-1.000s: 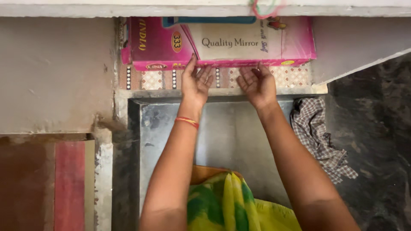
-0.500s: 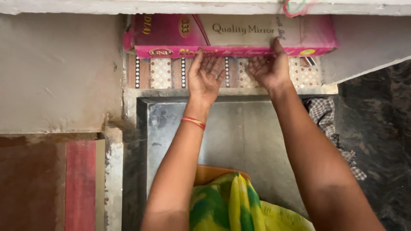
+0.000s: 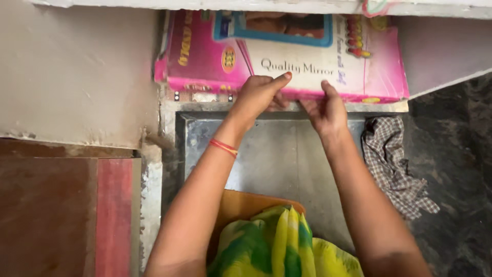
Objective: The person removes items from a white shelf, including a dark blue cloth, a green butterfly-patterned cloth, a white bag, a yellow bag, and a light bulb with cord. They wipe the shelf with a checkered cloth, then place the items back onto the shelf. The person also handles a pink box labeled 'Quality Mirror' and wipes the lower shelf area.
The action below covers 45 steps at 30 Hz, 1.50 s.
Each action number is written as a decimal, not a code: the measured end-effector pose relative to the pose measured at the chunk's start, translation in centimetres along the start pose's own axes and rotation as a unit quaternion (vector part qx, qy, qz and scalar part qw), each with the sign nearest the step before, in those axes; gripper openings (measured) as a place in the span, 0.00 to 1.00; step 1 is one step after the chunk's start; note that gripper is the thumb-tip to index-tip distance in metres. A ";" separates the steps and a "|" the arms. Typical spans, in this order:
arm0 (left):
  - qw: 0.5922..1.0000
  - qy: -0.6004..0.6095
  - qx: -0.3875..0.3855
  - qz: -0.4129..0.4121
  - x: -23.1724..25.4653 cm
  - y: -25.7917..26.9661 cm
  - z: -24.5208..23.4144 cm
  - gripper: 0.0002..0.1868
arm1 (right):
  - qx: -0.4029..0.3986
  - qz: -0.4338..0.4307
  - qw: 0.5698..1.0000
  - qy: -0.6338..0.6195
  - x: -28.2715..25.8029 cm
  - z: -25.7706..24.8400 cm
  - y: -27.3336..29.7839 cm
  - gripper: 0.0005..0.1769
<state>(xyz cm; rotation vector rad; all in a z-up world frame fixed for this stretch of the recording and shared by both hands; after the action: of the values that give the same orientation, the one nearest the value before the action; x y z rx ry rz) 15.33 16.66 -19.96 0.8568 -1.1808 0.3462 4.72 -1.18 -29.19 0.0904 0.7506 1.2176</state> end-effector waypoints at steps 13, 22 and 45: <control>0.826 -0.467 0.235 0.212 2.3 -2.4 4.6 0.39 | 0.115 0.067 0.991 0.028 6.6 -8.8 14.5 0.24; 0.829 -0.479 0.137 0.254 1.2 -2.3 14.4 0.43 | 0.287 -0.216 0.628 0.691 -9.2 -11.8 21.8 0.14; 0.786 -0.447 0.405 -0.133 -3.0 4.6 -21.6 0.44 | 0.226 -0.045 0.835 0.500 -14.4 -16.6 10.9 0.41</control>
<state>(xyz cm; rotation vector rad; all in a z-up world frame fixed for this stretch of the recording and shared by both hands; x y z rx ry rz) 25.55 36.11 -23.42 2.0818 -1.7723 0.1956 -15.56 -14.99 -30.10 -0.2192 1.9391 0.9158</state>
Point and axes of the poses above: each hand's wrist, its own y-axis away from the middle knuckle, its own z-axis out of the palm, x = y × z, the point moved 9 cm from there along -y, towards the middle knuckle, and after that the axes turned 4 degrees about -x, right-handed, at the moved point
